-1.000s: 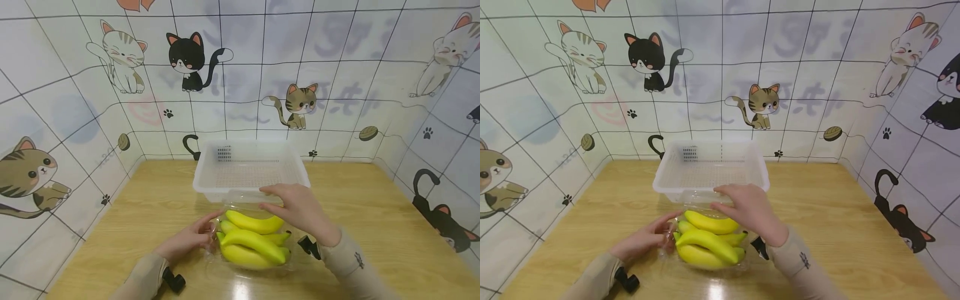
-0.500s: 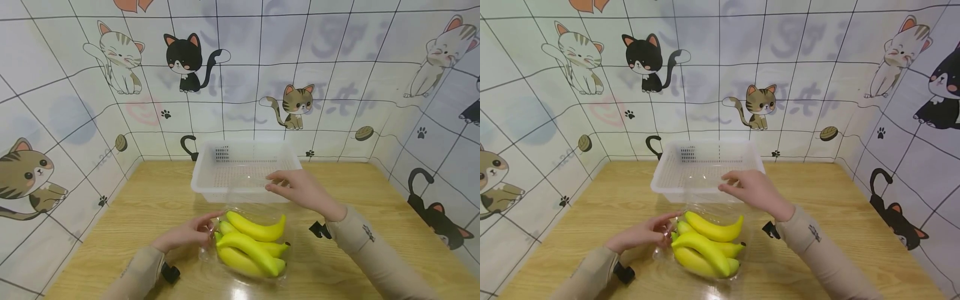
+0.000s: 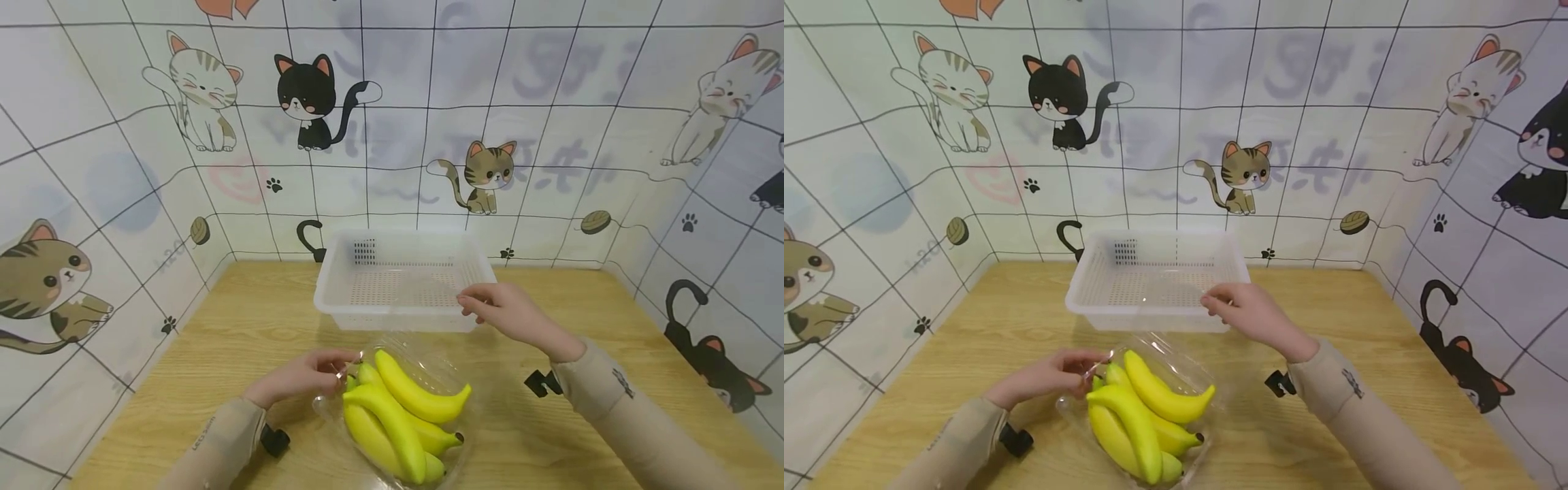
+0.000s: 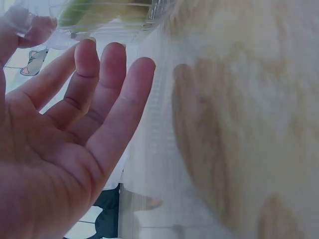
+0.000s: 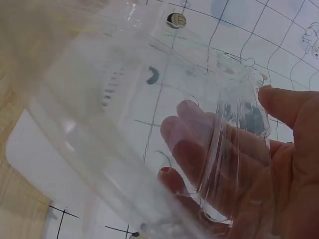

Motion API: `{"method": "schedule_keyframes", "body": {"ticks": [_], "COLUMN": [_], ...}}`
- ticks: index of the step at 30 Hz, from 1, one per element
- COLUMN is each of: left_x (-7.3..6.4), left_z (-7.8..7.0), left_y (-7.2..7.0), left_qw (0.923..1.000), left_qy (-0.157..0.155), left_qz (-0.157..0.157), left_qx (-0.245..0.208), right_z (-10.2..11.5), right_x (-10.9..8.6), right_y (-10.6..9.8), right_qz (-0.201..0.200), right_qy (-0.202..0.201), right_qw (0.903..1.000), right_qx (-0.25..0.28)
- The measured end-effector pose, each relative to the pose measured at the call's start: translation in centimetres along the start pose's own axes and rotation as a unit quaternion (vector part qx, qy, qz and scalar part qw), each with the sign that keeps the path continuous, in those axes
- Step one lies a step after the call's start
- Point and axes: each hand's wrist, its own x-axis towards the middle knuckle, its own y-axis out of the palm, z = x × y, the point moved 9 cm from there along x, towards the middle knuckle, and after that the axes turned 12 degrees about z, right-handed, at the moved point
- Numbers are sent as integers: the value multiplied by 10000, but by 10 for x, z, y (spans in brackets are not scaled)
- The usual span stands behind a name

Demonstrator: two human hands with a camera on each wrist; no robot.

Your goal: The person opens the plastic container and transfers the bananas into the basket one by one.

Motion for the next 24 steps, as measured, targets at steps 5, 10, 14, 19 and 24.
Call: {"method": "schedule_keyframes", "body": {"ticks": [5,10,14,19,24], "left_x": [1,0,-3,-2,0], "left_z": [1,-1,-3,-6,-10], "left_y": [-5,-13,-17,-18,-19], "left_qw": [9999,9991,9962,9931,9895], "left_qy": [117,69,-30,52,205], "left_qz": [-41,-416,-712,-847,-968], "left_qx": [-92,92,509,811,1056], "right_z": [-11,-15,-20,-26,-27], "right_x": [-6,-16,-25,-39,-51], "right_y": [5,9,13,18,22], "right_qz": [102,69,-11,-168,-174], "right_qy": [102,108,257,432,571], "right_qw": [9997,9996,9995,9988,9982], "right_qx": [190,243,159,124,38]}}
